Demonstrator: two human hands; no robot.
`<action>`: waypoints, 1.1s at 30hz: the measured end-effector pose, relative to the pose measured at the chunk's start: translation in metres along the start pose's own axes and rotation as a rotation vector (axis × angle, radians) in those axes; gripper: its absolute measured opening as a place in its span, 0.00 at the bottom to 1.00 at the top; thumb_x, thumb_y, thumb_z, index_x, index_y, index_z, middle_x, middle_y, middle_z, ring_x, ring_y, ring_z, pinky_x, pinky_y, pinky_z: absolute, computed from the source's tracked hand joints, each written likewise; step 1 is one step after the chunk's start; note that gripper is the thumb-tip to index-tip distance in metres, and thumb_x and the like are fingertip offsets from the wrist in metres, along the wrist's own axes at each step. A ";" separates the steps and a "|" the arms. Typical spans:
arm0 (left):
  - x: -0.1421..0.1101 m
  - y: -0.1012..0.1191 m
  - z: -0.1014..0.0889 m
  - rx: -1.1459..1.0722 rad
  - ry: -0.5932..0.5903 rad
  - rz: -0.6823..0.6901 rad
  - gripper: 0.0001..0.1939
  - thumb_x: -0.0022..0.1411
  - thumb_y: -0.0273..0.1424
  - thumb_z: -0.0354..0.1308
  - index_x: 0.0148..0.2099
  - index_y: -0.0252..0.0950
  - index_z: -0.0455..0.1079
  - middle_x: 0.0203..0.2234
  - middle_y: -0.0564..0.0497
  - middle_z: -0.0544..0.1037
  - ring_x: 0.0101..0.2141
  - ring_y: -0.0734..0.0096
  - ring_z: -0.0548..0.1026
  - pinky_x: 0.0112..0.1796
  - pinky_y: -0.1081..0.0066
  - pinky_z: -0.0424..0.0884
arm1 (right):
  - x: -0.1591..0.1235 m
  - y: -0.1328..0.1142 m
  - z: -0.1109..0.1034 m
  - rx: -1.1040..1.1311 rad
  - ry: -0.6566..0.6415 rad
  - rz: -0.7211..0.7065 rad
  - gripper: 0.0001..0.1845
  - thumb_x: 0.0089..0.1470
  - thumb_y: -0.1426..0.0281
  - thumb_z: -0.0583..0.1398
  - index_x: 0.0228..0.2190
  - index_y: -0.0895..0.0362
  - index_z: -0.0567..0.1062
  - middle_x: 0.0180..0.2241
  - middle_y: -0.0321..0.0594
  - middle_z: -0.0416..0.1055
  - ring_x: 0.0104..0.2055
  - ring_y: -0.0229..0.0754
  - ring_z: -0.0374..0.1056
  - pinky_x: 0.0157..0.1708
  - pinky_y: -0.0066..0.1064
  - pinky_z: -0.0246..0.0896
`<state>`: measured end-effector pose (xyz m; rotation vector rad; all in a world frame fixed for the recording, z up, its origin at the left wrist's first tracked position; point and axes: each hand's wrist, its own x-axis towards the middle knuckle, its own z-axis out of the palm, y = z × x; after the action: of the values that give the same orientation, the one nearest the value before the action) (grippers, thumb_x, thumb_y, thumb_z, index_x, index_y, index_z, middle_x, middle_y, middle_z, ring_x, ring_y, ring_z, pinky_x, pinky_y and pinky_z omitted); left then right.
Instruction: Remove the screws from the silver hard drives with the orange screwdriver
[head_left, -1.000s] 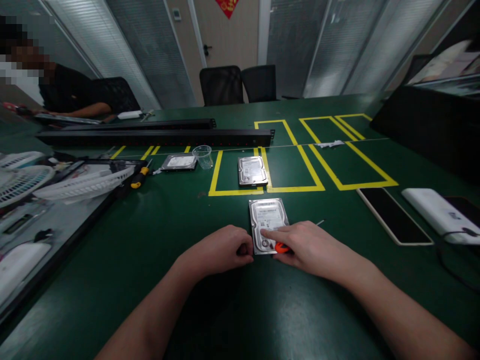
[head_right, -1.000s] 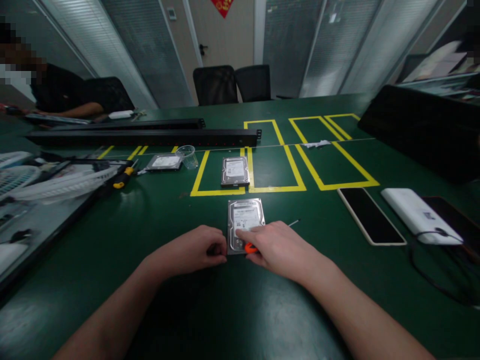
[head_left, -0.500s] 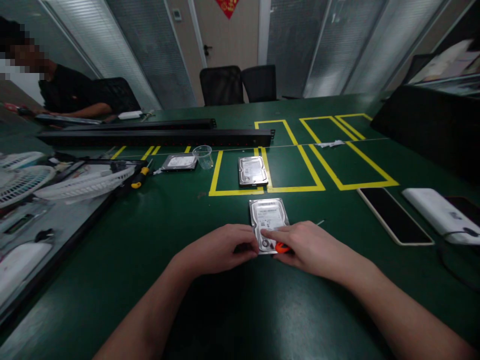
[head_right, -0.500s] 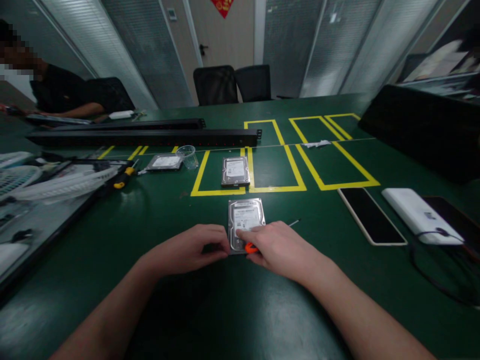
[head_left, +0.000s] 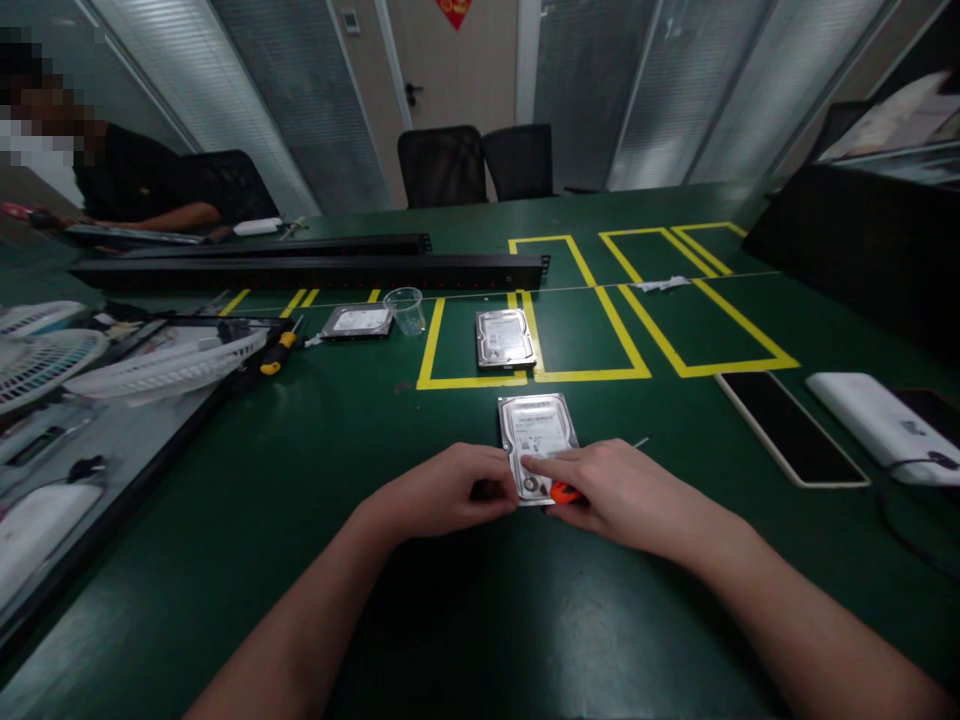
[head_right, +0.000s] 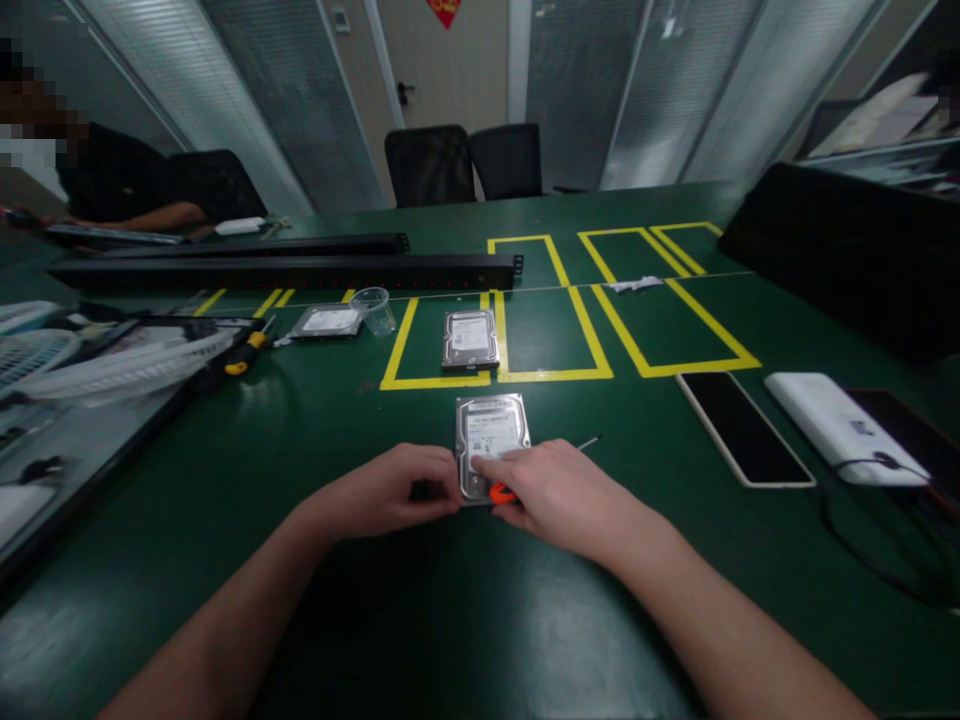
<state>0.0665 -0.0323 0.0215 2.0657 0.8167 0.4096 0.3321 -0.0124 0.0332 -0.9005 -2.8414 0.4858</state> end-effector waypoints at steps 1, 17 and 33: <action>0.000 -0.001 0.000 -0.005 0.000 -0.003 0.04 0.68 0.21 0.61 0.40 0.34 0.76 0.39 0.50 0.79 0.38 0.70 0.76 0.41 0.72 0.69 | 0.000 0.000 0.000 -0.001 0.002 -0.001 0.28 0.58 0.71 0.65 0.60 0.53 0.76 0.44 0.45 0.85 0.42 0.50 0.82 0.41 0.36 0.71; 0.001 -0.004 0.003 -0.036 0.020 -0.062 0.03 0.69 0.24 0.61 0.43 0.34 0.75 0.36 0.51 0.78 0.33 0.72 0.72 0.34 0.74 0.66 | 0.000 -0.001 -0.001 0.004 0.005 -0.013 0.26 0.58 0.72 0.66 0.58 0.53 0.77 0.43 0.45 0.85 0.41 0.49 0.82 0.40 0.35 0.71; 0.002 -0.002 0.006 -0.060 0.041 -0.056 0.02 0.70 0.24 0.60 0.41 0.34 0.73 0.34 0.52 0.75 0.32 0.73 0.70 0.34 0.74 0.65 | 0.001 0.000 0.000 0.009 0.006 -0.004 0.28 0.58 0.71 0.66 0.60 0.52 0.77 0.45 0.45 0.85 0.41 0.49 0.82 0.41 0.36 0.72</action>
<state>0.0703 -0.0336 0.0168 1.9805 0.8740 0.4413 0.3317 -0.0119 0.0336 -0.8935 -2.8326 0.4947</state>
